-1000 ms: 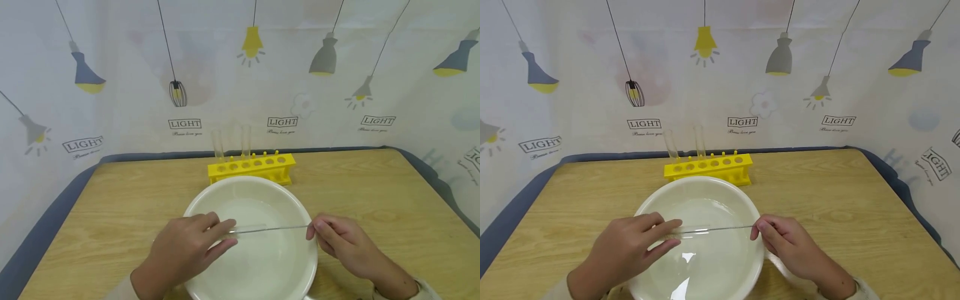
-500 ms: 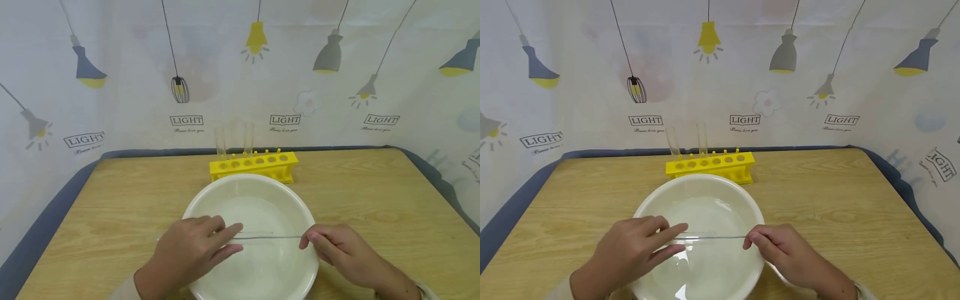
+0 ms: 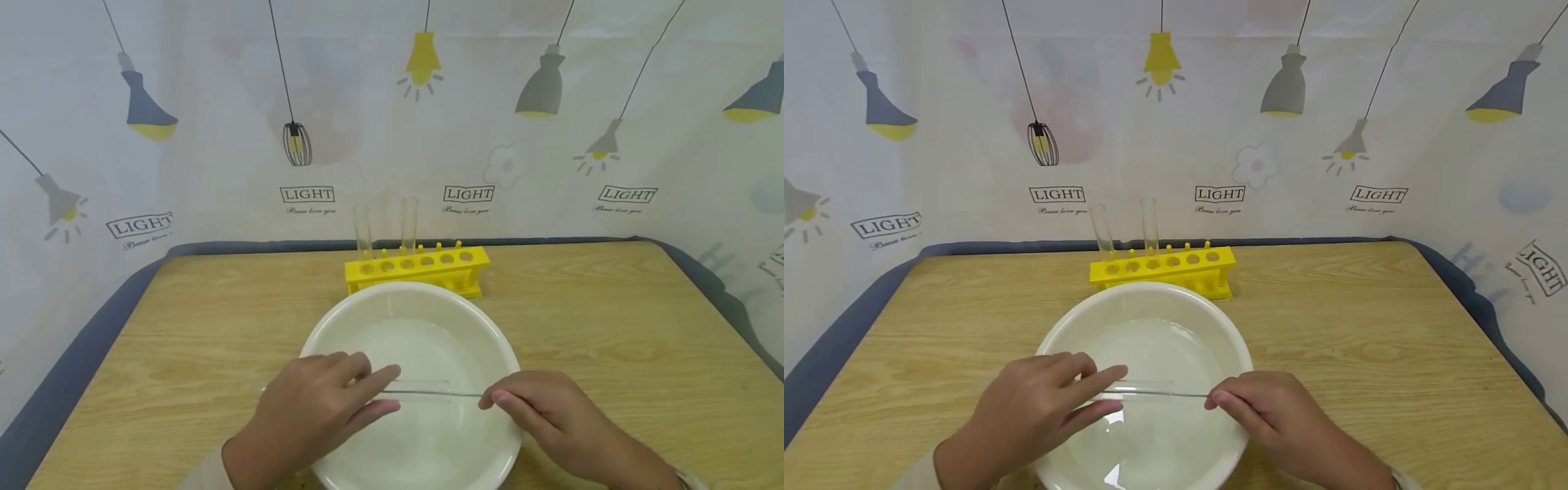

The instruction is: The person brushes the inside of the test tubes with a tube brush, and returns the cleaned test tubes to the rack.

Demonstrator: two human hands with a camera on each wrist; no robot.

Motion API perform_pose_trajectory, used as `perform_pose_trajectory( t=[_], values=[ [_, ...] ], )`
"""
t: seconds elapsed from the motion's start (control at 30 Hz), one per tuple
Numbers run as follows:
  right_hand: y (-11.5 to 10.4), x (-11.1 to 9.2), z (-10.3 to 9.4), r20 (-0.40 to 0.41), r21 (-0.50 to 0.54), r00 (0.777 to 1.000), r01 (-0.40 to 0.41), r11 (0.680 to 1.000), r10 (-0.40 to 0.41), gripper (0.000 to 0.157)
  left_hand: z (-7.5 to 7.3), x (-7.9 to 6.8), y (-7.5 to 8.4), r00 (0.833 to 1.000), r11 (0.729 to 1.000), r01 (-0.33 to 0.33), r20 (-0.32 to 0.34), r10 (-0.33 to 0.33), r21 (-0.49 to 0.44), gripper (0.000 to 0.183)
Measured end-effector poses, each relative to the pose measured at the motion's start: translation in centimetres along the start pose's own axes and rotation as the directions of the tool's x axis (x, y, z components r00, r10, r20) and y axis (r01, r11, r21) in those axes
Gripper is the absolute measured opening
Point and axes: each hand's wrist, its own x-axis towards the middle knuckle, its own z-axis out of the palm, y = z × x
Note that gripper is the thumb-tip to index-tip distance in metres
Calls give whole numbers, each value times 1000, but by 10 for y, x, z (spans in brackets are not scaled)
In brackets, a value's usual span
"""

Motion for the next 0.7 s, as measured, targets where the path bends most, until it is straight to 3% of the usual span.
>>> perform_pose_trajectory(
  t=[0.13, 0.23, 0.7],
  values=[
    [-1, 0, 2, -31, -45, 998, 50, 998, -52, 32, 2, 1, 0, 1000, 1000, -23, -14, 23, 5, 31],
    [-2, 0, 2, -27, -69, 999, 44, 997, -46, 31, 4, 1, 1, 999, 999, -40, -19, 40, 6, 31],
    [-5, 0, 4, 9, -28, 999, 51, 998, -51, 24, 6, 1, 4, 998, 998, -59, -27, 59, 17, 33]
  ],
)
